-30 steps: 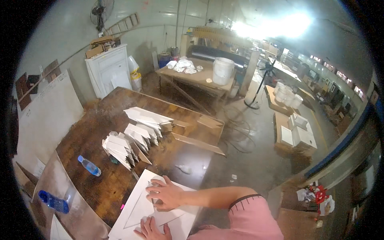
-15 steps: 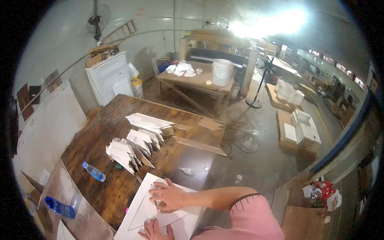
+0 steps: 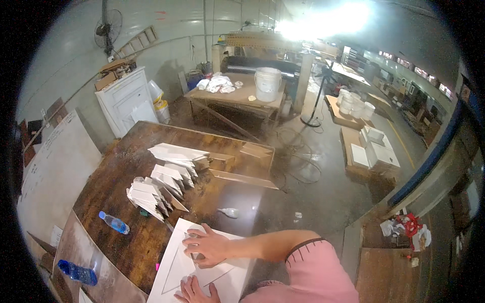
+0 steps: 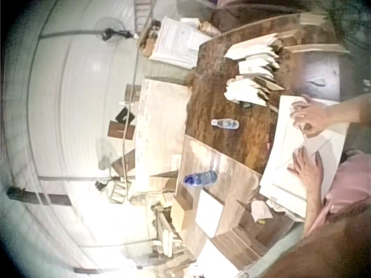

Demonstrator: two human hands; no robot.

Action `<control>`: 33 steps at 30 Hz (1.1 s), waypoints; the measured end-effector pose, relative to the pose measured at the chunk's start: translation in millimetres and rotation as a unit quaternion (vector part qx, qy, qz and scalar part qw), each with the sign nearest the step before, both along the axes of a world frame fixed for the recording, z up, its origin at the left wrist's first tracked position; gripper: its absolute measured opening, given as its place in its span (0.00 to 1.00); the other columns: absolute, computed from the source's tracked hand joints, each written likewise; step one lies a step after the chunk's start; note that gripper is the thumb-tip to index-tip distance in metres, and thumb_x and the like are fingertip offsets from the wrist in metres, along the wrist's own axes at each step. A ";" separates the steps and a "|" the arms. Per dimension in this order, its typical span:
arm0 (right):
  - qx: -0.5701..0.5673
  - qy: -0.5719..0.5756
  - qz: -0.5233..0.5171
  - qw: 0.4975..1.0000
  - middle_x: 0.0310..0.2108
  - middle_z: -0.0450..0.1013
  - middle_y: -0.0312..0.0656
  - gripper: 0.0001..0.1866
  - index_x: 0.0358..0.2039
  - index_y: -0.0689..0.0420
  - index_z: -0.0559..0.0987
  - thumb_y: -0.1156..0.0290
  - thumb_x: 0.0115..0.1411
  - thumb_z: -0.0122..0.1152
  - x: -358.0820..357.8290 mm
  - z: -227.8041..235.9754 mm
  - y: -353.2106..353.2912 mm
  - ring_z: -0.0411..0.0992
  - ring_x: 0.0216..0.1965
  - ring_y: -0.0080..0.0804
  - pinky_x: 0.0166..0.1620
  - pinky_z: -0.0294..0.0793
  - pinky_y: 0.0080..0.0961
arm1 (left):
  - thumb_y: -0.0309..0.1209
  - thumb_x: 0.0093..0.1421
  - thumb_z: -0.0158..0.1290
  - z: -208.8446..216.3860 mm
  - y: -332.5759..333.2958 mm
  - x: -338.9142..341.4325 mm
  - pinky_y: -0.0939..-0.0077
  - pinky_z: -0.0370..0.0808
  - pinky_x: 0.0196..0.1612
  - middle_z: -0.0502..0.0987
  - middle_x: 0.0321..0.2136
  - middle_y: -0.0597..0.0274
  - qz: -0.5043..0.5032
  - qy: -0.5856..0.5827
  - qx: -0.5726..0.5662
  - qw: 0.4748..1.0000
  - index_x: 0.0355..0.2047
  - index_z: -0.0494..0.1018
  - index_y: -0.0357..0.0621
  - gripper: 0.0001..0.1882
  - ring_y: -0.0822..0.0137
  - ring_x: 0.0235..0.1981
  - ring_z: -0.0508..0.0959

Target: The person assembles a cabinet door by applying adhesive to wood trim pieces and pressing them onto the door panel by hand.

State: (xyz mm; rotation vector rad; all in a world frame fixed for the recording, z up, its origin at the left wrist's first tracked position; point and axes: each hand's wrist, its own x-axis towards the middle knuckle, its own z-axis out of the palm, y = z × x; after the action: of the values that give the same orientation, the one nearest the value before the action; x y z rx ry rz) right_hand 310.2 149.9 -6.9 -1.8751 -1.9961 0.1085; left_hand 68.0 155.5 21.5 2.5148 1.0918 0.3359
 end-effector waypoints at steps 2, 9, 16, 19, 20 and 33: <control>-0.002 0.002 -0.001 1.000 0.69 0.66 0.38 0.28 0.59 0.41 0.77 0.53 0.57 0.68 -0.2 2.0 0.1 0.54 0.74 0.51 0.66 0.55 0.77 | 0.53 0.70 0.52 0.8 -0.5 -1.3 0.22 0.42 0.73 0.70 0.67 0.52 0.000 0.014 -0.006 1.000 0.66 0.71 0.41 0.34 0.46 0.75 0.58; 0.002 0.007 0.005 1.000 0.68 0.65 0.39 0.27 0.56 0.41 0.77 0.50 0.57 0.69 0.0 -1.5 2.9 0.52 0.75 0.53 0.67 0.53 0.81 | 0.53 0.70 0.52 -5.2 0.4 -5.5 0.24 0.42 0.73 0.68 0.69 0.51 -0.017 0.016 0.021 1.000 0.68 0.67 0.42 0.36 0.46 0.75 0.57; 0.001 0.017 -0.002 1.000 0.67 0.66 0.38 0.26 0.56 0.42 0.78 0.51 0.57 0.70 0.1 2.3 0.7 0.53 0.74 0.52 0.66 0.54 0.81 | 0.54 0.69 0.54 -7.8 1.5 -6.9 0.24 0.41 0.73 0.65 0.71 0.53 -0.024 0.024 0.012 0.999 0.70 0.65 0.43 0.38 0.44 0.76 0.56; 0.018 0.023 0.002 1.000 0.67 0.66 0.38 0.26 0.56 0.41 0.78 0.52 0.57 0.70 -0.1 -1.3 2.8 0.53 0.74 0.52 0.66 0.54 0.81 | 0.40 0.56 0.64 -6.0 0.8 -6.1 0.23 0.38 0.74 0.69 0.63 0.52 -0.012 -0.001 0.018 1.000 0.63 0.69 0.38 0.37 0.39 0.73 0.58; 0.021 0.018 0.003 1.000 0.68 0.66 0.38 0.27 0.56 0.41 0.78 0.53 0.56 0.71 0.7 -3.1 2.4 0.53 0.74 0.51 0.65 0.55 0.80 | 0.40 0.56 0.64 -5.3 0.7 -5.3 0.23 0.38 0.74 0.69 0.63 0.52 -0.014 0.000 0.016 1.000 0.63 0.69 0.38 0.37 0.39 0.73 0.58; 0.012 0.014 0.012 1.000 0.68 0.66 0.38 0.27 0.57 0.41 0.78 0.53 0.57 0.70 -0.1 2.4 2.9 0.53 0.74 0.52 0.63 0.56 0.79 | 0.39 0.55 0.65 -2.0 0.1 -5.5 0.24 0.37 0.74 0.68 0.65 0.52 -0.004 0.007 -0.012 1.000 0.64 0.69 0.39 0.38 0.40 0.75 0.55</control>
State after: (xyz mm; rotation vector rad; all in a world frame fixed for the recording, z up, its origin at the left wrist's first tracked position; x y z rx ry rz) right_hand 310.1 152.8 -4.6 -1.8250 -1.9922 0.1167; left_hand 62.5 155.7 19.5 2.5038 1.0853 0.3010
